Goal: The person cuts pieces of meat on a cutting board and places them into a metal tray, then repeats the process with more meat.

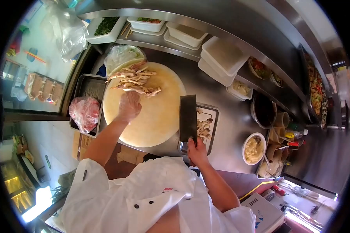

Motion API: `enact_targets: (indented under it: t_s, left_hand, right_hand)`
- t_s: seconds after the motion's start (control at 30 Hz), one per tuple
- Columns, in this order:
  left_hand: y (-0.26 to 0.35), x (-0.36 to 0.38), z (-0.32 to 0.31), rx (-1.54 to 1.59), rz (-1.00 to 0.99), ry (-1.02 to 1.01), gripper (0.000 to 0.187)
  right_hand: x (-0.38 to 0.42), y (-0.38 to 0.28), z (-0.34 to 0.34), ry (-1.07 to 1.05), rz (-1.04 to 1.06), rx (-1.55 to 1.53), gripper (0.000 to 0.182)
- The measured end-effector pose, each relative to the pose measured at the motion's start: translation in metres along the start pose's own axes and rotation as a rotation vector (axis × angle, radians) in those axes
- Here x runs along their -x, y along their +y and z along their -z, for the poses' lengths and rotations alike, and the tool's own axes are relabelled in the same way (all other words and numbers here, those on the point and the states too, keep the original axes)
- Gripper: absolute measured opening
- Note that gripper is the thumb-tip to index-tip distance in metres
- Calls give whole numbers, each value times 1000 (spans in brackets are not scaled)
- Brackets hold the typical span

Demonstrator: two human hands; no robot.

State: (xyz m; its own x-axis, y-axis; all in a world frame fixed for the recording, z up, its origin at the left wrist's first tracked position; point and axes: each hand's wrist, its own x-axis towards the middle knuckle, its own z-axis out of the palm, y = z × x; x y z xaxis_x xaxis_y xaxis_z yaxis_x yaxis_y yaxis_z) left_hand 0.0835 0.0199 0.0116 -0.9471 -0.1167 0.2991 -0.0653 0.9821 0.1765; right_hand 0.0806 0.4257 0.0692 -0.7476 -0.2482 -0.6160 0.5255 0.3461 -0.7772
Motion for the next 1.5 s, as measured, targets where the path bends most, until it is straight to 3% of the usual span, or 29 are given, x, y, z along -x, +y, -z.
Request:
enact_targets:
  t_s: [0.23, 0.27, 0.33, 0.43, 0.47, 0.6, 0.77, 1.03, 1.17, 1.5]
  left_hand:
    - [30, 111, 25, 254, -11, -244, 26]
    - [30, 120, 26, 269, -48, -197, 34]
    - [33, 118, 37, 302, -71, -170, 35]
    - [43, 97, 36, 347, -130, -52, 35]
    - [45, 88, 32, 359, -155, 1, 35]
    - [44, 71, -13, 463, -278, -8, 36]
    - [47, 64, -16, 465, -354, 19, 39]
    - [65, 61, -31, 527, -253, -21, 33]
    - [64, 56, -32, 447, -271, -60, 31]
    - [55, 47, -36, 539, -333, -93, 25]
  right_hand:
    - [14, -15, -12, -7, -40, 119, 27]
    - [16, -17, -13, -9, -17, 169, 27]
    - [19, -19, -13, -7, 27, 270, 28]
    - [16, -21, -17, -10, 312, 638, 28]
    - [21, -35, -22, -57, 202, 670, 28]
    - [12, -33, -50, -50, 384, 853, 28]
    - [16, -37, -72, -76, 309, 918, 29]
    - [31, -35, -93, -65, 248, 872, 31]
    - [30, -32, -101, -108, 265, 997, 31]
    - [26, -24, -111, -108, 198, 873, 29]
